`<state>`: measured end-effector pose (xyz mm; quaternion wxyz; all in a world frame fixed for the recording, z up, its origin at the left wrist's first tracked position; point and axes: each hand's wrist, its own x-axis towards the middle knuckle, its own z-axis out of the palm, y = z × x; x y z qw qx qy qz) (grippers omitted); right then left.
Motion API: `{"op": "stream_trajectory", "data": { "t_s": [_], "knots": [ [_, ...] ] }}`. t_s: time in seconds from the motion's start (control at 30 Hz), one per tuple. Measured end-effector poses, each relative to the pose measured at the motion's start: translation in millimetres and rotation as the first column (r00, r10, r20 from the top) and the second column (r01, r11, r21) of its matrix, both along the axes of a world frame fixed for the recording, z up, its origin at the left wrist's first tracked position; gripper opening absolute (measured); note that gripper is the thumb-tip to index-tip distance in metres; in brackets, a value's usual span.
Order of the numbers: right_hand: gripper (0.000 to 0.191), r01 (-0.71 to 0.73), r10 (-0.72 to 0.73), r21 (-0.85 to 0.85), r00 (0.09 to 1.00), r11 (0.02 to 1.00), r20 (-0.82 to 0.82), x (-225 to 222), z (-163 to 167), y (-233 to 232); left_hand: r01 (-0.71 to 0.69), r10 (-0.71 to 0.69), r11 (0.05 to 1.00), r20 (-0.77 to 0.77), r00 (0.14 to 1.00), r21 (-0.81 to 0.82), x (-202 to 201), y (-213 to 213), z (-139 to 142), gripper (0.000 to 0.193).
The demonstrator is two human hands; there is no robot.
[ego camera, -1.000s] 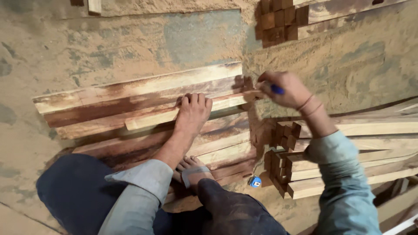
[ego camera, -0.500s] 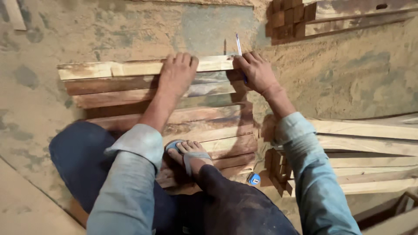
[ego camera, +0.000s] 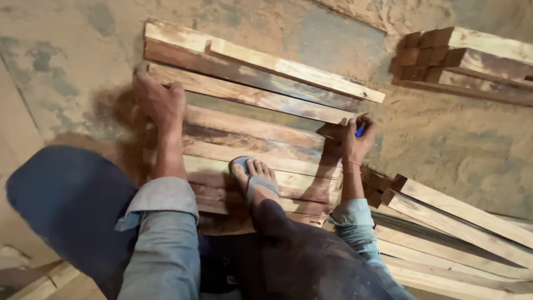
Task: The person places a thin wooden strip on a stack of planks and uses a pen to mark the wood repeatedly. The person adjusts the strip position and continues marking along the edges of the planks.
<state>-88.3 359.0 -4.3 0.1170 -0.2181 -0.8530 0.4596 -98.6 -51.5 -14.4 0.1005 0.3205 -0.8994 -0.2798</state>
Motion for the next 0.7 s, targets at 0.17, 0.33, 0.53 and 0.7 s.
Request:
{"op": "stream_trajectory", "data": {
  "t_s": [0.17,0.33,0.53,0.7],
  "knots": [
    [0.024,-0.082,0.055,0.276,0.993,0.957,0.104,30,4,-1,-0.120,0.121,0.992,0.430,0.895,-0.030,21,-11,13,0.055],
    [0.054,-0.220,0.263,0.584,0.965,0.781,0.011,2,25,13,0.304,-0.291,0.933,0.092,0.952,-0.194,-5,37,23,0.079],
    [0.042,-0.665,0.657,0.504,0.718,0.552,0.228,-71,43,38,0.841,-0.858,0.472,0.080,0.507,-0.264,-76,135,18,0.065],
    [0.031,-0.756,0.677,0.432,0.644,0.492,0.356,-62,44,48,0.834,-0.880,0.303,0.200,0.431,-0.461,-72,135,15,0.016]
  ]
}}
